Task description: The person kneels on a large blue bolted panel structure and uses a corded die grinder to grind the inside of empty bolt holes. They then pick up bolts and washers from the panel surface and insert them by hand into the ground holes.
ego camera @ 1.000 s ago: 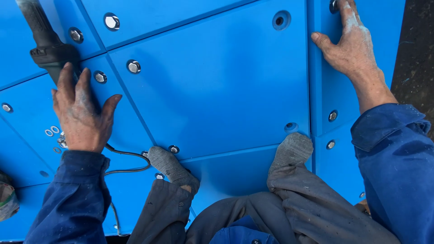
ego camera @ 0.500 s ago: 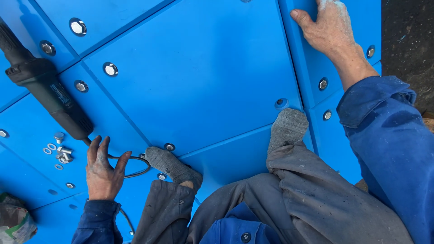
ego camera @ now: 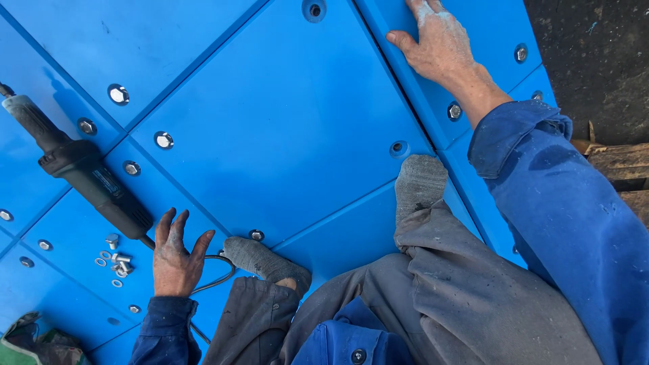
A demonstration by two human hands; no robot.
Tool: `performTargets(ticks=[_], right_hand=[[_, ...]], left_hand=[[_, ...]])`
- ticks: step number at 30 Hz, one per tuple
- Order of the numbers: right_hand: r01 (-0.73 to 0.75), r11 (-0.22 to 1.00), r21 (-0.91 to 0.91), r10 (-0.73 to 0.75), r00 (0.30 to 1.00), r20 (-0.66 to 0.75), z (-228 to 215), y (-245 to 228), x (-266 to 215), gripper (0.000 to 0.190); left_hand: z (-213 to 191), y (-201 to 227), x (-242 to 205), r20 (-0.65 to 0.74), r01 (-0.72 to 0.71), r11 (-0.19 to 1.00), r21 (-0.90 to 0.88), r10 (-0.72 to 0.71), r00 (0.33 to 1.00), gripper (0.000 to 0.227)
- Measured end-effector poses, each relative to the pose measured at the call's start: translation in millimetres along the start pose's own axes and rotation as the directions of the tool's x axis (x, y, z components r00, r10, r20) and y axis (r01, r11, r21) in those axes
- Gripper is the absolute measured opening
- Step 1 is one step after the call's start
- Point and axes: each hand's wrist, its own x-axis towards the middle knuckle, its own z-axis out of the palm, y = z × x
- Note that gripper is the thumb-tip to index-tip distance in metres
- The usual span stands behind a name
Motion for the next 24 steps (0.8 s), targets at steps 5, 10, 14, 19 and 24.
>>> performTargets(ticks=[5, 10, 14, 19, 24], right_hand=[[0.021, 1.0, -0.009, -0.021, 1.0, 0.009, -4, -2, -7, 0.065], [-0.012, 1.0, 0.018, 0.011, 0.999, 0.053, -17, -16, -6, 0.064], [-0.01, 1.0, 0.007, 0.009, 0.998, 0.055, -15, -10, -6, 0.064], [0.029, 0.999, -0.046, -0.026, 0.998, 0.05, -15, -8, -1, 0.067], [-0.028, 0.989, -0.148, 0.047, 0.99, 0.13, -32, -26, -2, 0.067]], left_hand=[[2, 3, 5, 0.009, -0.031, 0.999, 0.01, 0.031, 0.999, 0.071], [1, -5, -1, 0.027, 0.021, 1.0, 0.003, -0.022, 0.999, 0.071], [-10, -16, -8, 0.021, 0.068, 0.998, 0.009, -0.069, 0.997, 0.069], [-20, -57, -34, -0.121, 0.114, 0.993, -0.033, -0.117, 0.986, 0.069], [-26, -101, -41, -0.309, 0.217, 0.959, -0.184, -0.266, 0.913, 0.068]])
